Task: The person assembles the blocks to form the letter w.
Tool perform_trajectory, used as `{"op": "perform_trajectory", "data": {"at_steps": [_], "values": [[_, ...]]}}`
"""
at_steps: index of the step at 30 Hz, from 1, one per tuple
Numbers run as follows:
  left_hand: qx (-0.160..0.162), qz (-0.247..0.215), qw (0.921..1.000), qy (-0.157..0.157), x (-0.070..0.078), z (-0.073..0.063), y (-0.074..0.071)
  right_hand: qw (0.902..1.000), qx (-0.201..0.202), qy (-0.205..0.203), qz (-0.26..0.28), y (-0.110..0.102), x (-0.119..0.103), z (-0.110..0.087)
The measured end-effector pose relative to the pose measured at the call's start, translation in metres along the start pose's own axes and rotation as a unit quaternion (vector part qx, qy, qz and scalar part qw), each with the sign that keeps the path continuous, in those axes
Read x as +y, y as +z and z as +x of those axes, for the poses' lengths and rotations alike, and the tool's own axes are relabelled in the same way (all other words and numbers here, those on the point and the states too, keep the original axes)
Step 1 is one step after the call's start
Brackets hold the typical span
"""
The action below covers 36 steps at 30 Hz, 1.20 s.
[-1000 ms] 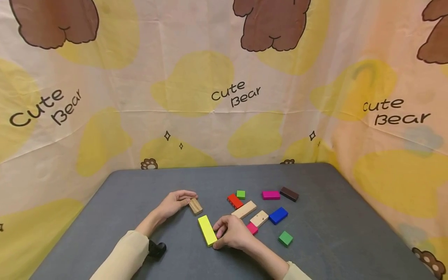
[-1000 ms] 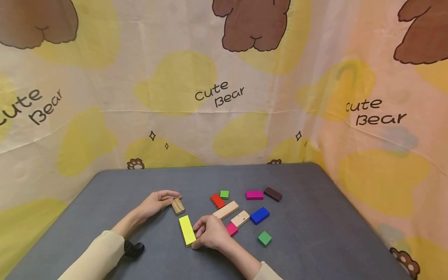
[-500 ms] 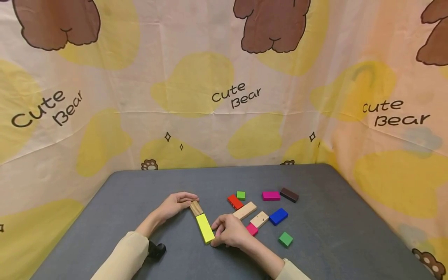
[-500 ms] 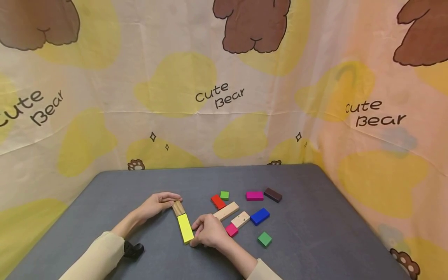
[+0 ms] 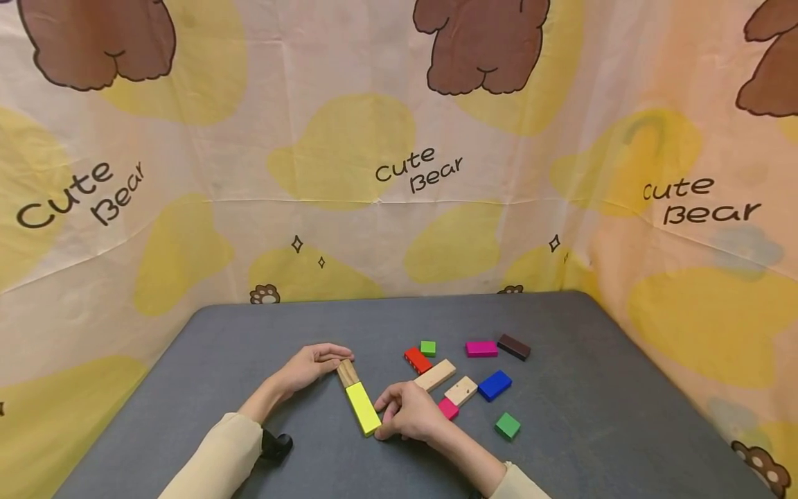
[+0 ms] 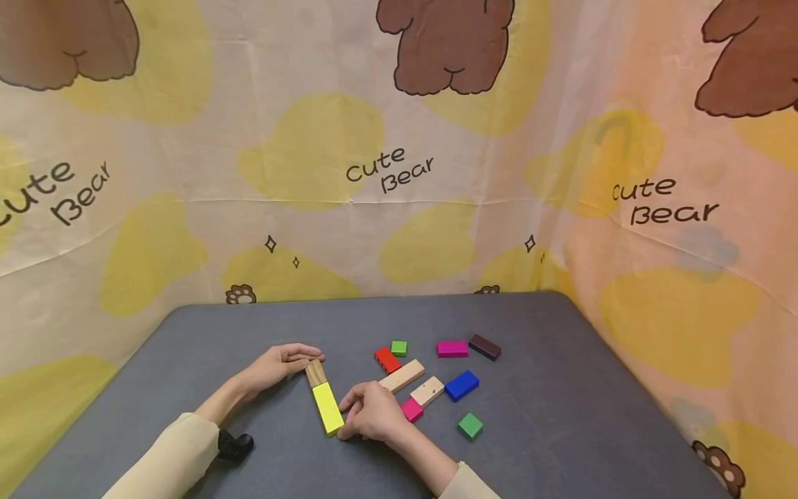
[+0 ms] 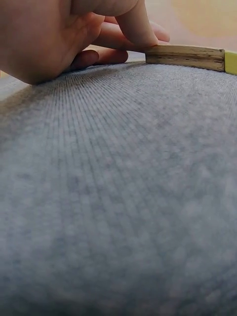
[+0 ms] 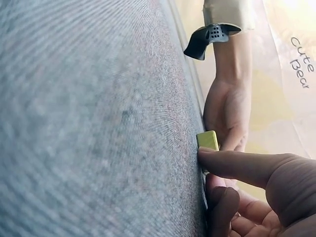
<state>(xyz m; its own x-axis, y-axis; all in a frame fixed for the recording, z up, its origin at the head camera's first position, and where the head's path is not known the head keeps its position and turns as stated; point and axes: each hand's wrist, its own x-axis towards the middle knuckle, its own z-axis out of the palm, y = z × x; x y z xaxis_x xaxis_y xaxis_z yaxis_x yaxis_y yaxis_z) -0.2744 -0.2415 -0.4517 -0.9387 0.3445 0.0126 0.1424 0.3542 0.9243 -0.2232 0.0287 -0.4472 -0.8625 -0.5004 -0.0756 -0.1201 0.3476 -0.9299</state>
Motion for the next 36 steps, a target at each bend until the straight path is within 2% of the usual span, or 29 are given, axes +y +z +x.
{"op": "perform_trajectory", "data": {"at_steps": [5, 18, 36], "values": [[0.002, 0.003, 1.0000, -0.003, 0.0002, 0.0002, -0.0003, 0.9999, -0.003, -0.010, 0.008, 0.0001, 0.0019, 0.0001], [-0.007, 0.000, 1.0000, 0.004, -0.0018, 0.0022, 0.0000, 0.9996, -0.008, 0.000, 0.027, -0.0018, 0.0026, -0.0001], [0.000, 0.005, 1.0000, 0.000, -0.0012, 0.0015, 0.0008, 0.9995, -0.005, 0.006, 0.030, -0.0008, 0.0028, 0.0001]]}}
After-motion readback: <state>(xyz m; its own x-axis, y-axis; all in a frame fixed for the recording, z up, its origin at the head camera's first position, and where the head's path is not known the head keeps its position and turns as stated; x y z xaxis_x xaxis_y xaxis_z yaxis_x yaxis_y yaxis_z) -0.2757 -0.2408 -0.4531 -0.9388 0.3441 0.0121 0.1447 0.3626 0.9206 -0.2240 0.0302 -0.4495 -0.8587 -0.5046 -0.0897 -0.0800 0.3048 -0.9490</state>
